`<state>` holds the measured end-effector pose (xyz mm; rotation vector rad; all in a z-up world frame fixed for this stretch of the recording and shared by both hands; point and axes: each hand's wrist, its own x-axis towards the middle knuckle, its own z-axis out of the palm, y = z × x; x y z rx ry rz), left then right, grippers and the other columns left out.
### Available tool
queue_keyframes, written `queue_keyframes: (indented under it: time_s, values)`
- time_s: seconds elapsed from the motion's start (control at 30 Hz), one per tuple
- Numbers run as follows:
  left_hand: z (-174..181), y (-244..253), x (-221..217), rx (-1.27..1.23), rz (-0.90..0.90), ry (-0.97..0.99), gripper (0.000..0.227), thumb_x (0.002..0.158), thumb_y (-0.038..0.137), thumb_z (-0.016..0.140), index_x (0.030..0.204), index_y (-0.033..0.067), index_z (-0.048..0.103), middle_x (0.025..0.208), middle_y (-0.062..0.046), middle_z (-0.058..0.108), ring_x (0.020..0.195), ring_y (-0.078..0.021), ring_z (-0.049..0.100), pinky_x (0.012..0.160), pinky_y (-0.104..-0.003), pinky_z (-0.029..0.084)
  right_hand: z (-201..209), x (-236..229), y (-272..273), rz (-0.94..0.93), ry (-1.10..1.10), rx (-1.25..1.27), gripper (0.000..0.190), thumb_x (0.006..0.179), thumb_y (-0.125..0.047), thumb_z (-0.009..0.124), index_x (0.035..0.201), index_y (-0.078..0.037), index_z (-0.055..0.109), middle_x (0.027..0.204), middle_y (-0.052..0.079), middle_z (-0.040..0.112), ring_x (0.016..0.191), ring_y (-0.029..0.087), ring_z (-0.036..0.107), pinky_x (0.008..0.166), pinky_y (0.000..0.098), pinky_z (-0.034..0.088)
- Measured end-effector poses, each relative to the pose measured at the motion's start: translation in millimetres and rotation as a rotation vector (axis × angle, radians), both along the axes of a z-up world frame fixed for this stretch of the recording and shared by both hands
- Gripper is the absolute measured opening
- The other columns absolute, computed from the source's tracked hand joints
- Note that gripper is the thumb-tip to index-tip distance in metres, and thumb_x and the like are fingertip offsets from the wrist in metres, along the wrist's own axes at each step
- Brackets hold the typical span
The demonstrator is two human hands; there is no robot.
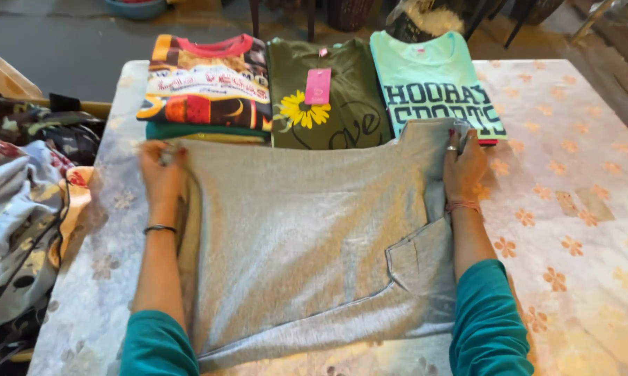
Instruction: Folding various t-shirts on a table and organizing them into a pile.
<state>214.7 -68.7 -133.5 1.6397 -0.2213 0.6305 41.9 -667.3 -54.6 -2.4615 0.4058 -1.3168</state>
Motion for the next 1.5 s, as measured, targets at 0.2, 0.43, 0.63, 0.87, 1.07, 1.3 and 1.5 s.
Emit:
queue_keyframes:
  time_s: [0.2, 0.43, 0.63, 0.87, 1.07, 1.3, 1.5]
  values:
    - [62, -1, -37, 0.033, 0.133, -0.03, 0.03, 0.096, -0.007, 0.078, 0.103, 0.0062, 0.052, 0.098, 0.0, 0.056, 0.075, -0.0148, 0.046, 0.068, -0.026, 0.04, 13, 0, 1, -0.006, -0.011, -0.069, 0.032, 0.106, -0.029, 0.07, 0.101, 0.003, 0.07, 0.081, 0.023, 0.068, 0.072, 0.04, 0.066, 0.063, 0.0484, 0.05]
    - [78, -4, -52, 0.583, 0.349, -0.05, 0.017, 0.096, 0.007, 0.072, 0.106, 0.011, 0.059, 0.1, -0.013, 0.072, 0.094, -0.0412, 0.069, 0.076, -0.052, 0.051, -11, 9, -21, -0.133, 0.077, -0.133, 0.035, 0.111, -0.035, 0.062, 0.103, -0.002, 0.072, 0.079, 0.023, 0.069, 0.073, 0.043, 0.067, 0.062, 0.0514, 0.051]
    - [84, -3, -58, 0.631, 0.488, -0.054, 0.018, 0.102, 0.008, 0.073, 0.113, 0.011, 0.058, 0.102, -0.011, 0.073, 0.093, -0.0407, 0.068, 0.074, -0.055, 0.047, 42, -3, 8, -0.113, 0.057, -0.036, 0.036, 0.111, -0.033, 0.058, 0.109, 0.001, 0.07, 0.07, 0.022, 0.066, 0.062, 0.04, 0.065, 0.056, 0.0519, 0.048]
    - [78, -7, -59, 0.646, 0.452, 0.06, 0.023, 0.098, 0.016, 0.076, 0.113, 0.0105, 0.059, 0.1, -0.008, 0.074, 0.09, -0.0393, 0.069, 0.071, -0.054, 0.049, 8, 5, -9, -0.104, 0.122, -0.223, 0.026, 0.113, -0.027, 0.059, 0.112, -0.003, 0.068, 0.073, 0.018, 0.068, 0.064, 0.036, 0.066, 0.056, 0.0475, 0.048]
    - [80, -32, -68, 0.752, 0.517, -0.066, 0.039, 0.094, 0.017, 0.078, 0.125, 0.0022, 0.06, 0.134, -0.024, 0.059, 0.12, -0.0446, 0.059, 0.095, -0.053, 0.048, 49, -11, 28, 0.113, -0.117, -0.017, 0.023, 0.112, -0.025, 0.06, 0.121, -0.004, 0.063, 0.1, 0.015, 0.067, 0.087, 0.032, 0.066, 0.077, 0.0442, 0.052]
    - [66, -165, -135, 1.014, -0.006, -0.13, 0.049, 0.094, 0.042, 0.07, 0.131, 0.0091, 0.064, 0.146, -0.015, 0.053, 0.137, -0.0357, 0.051, 0.117, -0.054, 0.038, 50, -41, 129, 0.327, 0.16, -0.395, 0.043, 0.099, -0.037, 0.069, 0.123, -0.003, 0.063, 0.124, 0.019, 0.062, 0.115, 0.038, 0.058, 0.096, 0.051, 0.045]
    - [48, -173, -188, 1.026, -0.128, -0.08, 0.088, 0.093, 0.061, 0.059, 0.156, 0.0028, 0.038, 0.163, -0.025, 0.028, 0.147, -0.0404, 0.032, 0.118, -0.057, 0.022, 5, -83, 153, 0.558, 0.431, -0.368, 0.061, 0.094, -0.043, 0.068, 0.136, -0.001, 0.057, 0.144, 0.025, 0.053, 0.133, 0.04, 0.05, 0.113, 0.0523, 0.035]
